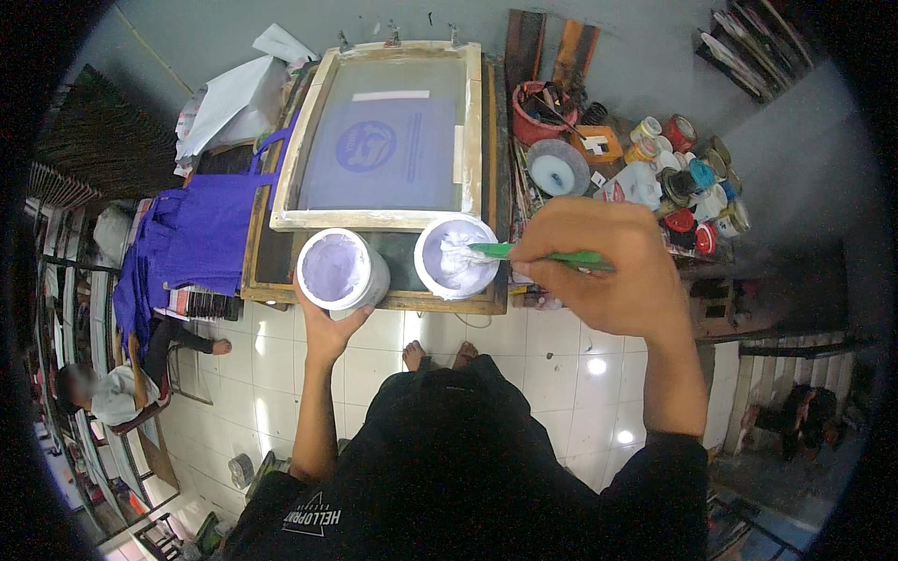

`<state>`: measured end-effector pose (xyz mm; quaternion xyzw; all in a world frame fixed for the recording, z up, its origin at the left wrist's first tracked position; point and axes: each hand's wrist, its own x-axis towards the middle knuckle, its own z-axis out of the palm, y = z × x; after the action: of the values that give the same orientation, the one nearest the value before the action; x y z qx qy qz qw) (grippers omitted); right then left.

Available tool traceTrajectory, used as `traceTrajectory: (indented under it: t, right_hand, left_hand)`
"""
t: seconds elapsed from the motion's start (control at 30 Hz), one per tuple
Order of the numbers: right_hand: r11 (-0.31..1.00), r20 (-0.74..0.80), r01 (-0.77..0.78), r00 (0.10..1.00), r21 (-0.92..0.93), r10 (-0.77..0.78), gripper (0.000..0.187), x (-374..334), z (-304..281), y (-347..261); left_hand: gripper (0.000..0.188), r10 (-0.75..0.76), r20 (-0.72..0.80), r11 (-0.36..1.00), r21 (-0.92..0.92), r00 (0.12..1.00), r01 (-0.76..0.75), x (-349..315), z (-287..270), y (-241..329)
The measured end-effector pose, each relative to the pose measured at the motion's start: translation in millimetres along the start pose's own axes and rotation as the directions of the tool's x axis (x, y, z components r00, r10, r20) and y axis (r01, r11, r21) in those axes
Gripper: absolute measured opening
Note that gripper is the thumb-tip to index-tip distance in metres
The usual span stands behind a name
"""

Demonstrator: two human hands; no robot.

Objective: The person stirs white and purple paint in two plastic containers using a green stick, pouring a small amount of liquid from a bottle into the mixture.

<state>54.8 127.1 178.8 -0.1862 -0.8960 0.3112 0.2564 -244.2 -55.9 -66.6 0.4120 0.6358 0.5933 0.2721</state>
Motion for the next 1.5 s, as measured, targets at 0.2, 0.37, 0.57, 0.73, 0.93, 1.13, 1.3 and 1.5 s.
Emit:
traceTrajectory:
  t: [0.2, 0.37, 0.57, 0.73, 0.93, 1.13, 1.3, 1.5]
  right_hand:
    - [1.000, -0.020, 0.008, 1.000, -0.009, -0.008, 0.016, 7.4, -8.7, -9.3]
    - [0.997, 0.101, 0.075, 0.992, 0.016, -0.076, 0.012, 20.6, 0.9, -2.1]
    - [0.989, 0.189, 0.107, 0.978, -0.098, -0.087, 0.010, 27.6, 21.7, 10.2]
    - [0.997, 0.066, 0.078, 0.995, 0.029, -0.079, 0.016, 34.3, -15.8, -3.3]
    - [0.890, -0.086, -0.214, 0.959, 0.402, 0.269, 0.011, 17.4, -46.9, 17.6]
    - [0.831, -0.225, -0.172, 0.916, 0.529, 0.332, 0.012, -10.5, -71.3, 54.5]
    - [0.782, -0.311, -0.075, 0.891, 0.619, 0.330, 0.012, -25.1, -76.6, 71.5]
    - [0.710, -0.303, 0.005, 0.906, 0.705, 0.295, 0.012, -12.3, -59.2, 61.4]
  left_hand:
    - [0.130, -0.022, 0.042, 0.999, -0.042, 0.999, 0.024, 4.4, 0.3, 3.0]
    - [0.131, -0.060, 0.101, 0.991, -0.115, 0.993, 0.072, 10.0, -5.2, 10.5]
    - [0.129, -0.034, 0.101, 0.998, -0.044, 0.994, 0.039, 15.6, 2.1, 9.1]
    - [0.130, -0.040, 0.162, 0.989, -0.134, 0.986, 0.062, 20.1, -5.9, 12.8]
    - [0.121, 0.045, 0.103, 0.997, -0.074, 0.994, -0.037, 25.4, 0.2, 1.2]
    - [0.108, 0.127, 0.133, 0.991, 0.034, 0.983, -0.133, 31.0, 7.5, 23.7]
    - [0.106, 0.169, 0.199, 0.951, 0.226, 0.965, -0.213, 35.8, 6.4, 37.4]
    - [0.104, 0.160, 0.221, 0.961, 0.188, 0.962, -0.203, 39.8, 7.4, 54.5]
